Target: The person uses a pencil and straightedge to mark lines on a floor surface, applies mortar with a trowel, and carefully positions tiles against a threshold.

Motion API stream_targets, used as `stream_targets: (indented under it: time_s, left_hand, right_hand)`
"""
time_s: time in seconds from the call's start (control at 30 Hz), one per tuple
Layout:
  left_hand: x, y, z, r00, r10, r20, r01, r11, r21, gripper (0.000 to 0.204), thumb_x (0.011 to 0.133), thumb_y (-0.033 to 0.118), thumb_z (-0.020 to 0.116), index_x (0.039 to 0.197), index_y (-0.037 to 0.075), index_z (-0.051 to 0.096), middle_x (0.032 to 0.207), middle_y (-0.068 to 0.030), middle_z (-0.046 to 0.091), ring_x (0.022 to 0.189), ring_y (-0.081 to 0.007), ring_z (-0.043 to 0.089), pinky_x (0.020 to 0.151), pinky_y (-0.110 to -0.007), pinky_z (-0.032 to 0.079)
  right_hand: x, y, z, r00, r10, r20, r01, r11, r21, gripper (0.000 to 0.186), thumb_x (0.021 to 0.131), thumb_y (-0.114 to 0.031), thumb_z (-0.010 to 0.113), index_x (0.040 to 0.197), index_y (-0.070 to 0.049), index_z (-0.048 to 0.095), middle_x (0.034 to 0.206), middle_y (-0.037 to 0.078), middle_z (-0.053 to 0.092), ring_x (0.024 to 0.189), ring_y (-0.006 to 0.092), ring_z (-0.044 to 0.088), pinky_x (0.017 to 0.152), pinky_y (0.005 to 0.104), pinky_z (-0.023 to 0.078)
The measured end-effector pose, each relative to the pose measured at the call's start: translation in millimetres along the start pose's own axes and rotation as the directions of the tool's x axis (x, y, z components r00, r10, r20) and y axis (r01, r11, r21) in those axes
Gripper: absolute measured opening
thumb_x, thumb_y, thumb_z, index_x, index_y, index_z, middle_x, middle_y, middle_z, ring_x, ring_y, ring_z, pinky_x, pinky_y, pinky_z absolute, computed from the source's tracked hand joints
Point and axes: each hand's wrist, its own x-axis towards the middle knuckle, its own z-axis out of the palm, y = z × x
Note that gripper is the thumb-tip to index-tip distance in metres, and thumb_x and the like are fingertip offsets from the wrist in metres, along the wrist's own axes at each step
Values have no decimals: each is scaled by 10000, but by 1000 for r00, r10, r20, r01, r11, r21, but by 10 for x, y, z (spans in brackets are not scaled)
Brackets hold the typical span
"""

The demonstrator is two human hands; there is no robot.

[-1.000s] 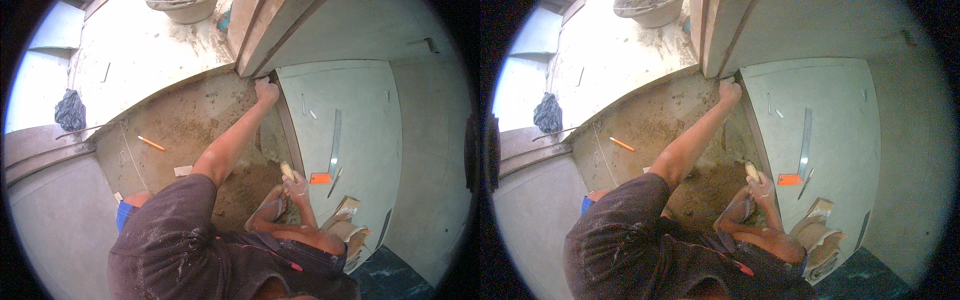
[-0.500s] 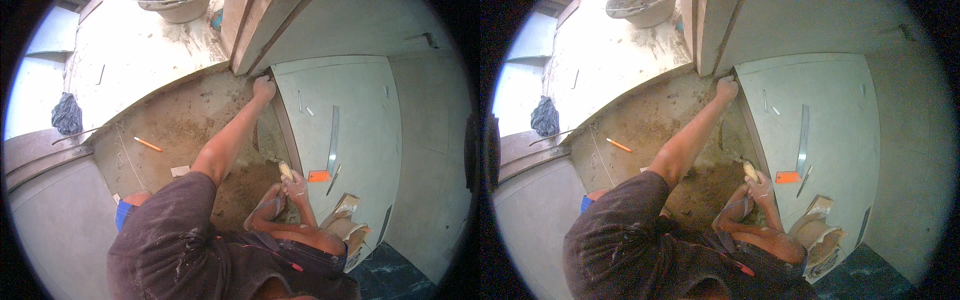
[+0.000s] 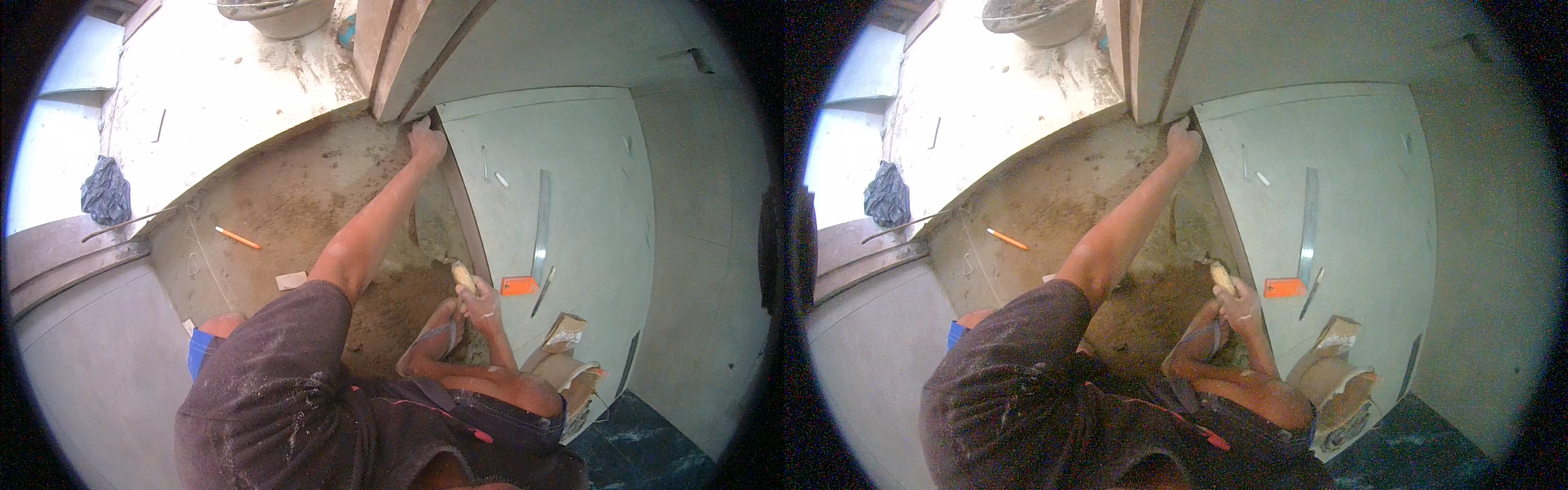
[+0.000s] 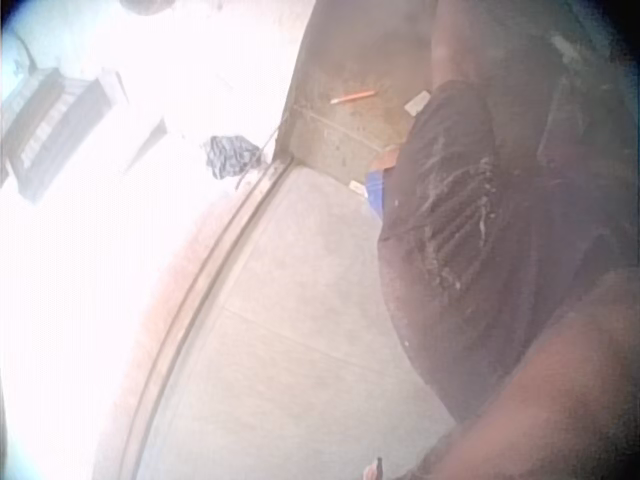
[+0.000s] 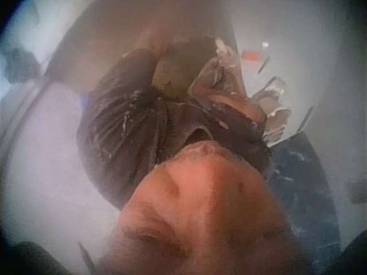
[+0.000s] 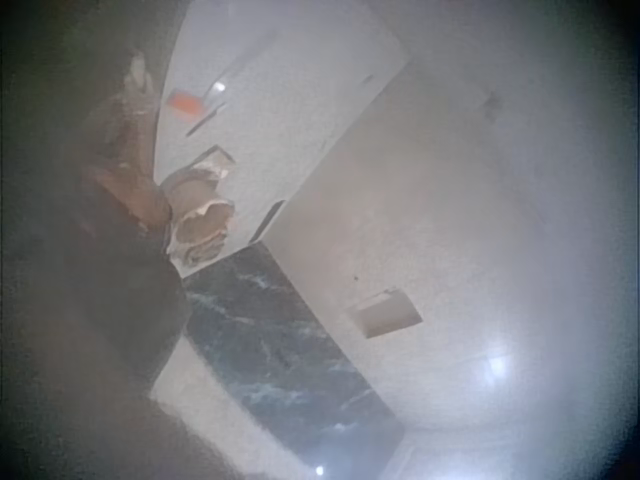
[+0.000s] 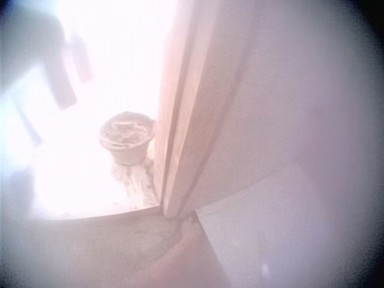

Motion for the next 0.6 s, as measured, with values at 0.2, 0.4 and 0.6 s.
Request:
stream_targets:
  time_s: [0.2,0.4,0.6]
  left_hand:
    - [124,39,2,993,-85,79,65,971,230,401,808,104,535,1166,-53,625,1250,-297,587,1235,-457,501,1057,-519,401]
    - [113,330,-169,973,-123,197,74,968,241,386,810,99,516,1138,-58,647,1234,-276,614,1224,-415,541,1063,-468,422]
    - [70,95,-189,991,20,131,-31,996,83,476,790,84,501,1224,-59,633,1302,-272,589,1238,-396,552,1085,-428,411]
  right_hand:
    - [-17,20,-17,1000,-10,16,10,1000,-25,316,927,-252,676,1154,-33,662,727,-35,591,543,38,525,478,221,439]
    - [19,-5,-42,999,32,7,-32,999,-38,318,925,-245,687,1159,-32,660,736,-26,602,545,45,530,482,220,436]
    - [46,-33,19,999,-2,37,1,999,36,302,922,-227,674,1146,-25,655,745,-18,605,563,50,532,496,225,442]
